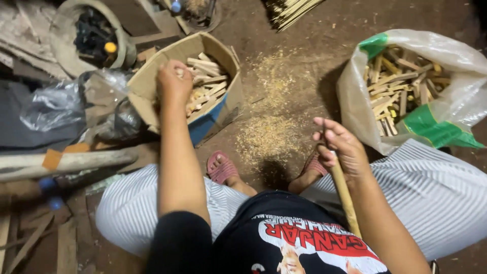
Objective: A person sits on the floor and manually inspects and cleans small wooden sticks, moving them between containers.
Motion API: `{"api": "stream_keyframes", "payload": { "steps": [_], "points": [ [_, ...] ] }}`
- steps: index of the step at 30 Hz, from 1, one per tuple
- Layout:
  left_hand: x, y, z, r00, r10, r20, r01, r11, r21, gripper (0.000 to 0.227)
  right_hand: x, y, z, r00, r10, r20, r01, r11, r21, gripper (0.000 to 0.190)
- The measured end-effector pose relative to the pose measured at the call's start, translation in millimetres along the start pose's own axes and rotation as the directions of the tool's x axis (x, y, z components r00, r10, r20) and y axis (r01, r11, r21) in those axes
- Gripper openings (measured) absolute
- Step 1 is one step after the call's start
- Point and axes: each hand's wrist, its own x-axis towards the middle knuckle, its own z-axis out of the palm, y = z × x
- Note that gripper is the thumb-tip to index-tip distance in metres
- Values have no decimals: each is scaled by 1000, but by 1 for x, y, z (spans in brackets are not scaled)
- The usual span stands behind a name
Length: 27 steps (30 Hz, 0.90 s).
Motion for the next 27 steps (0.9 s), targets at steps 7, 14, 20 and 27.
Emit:
{"api": "stream_keyframes", "payload": {
  "steps": [7,14,20,27],
  "points": [
    [-152,73,-49,875,40,-483,-339,762,-552,24,4,12,31,996,10,91,-12,1000,25,40],
    [-229,78,45,925,-153,348,336,-96,-937,34,2,38,48,989,48,137,-51,998,20,45],
    [-232,82,9,985,139,101,39,395,-918,24,-10,32,55,994,-20,105,41,979,-200,46],
    [-243,75,19,886,464,1,-357,682,-638,35,-24,37,72,977,-39,212,102,950,-295,48]
  ]
}}
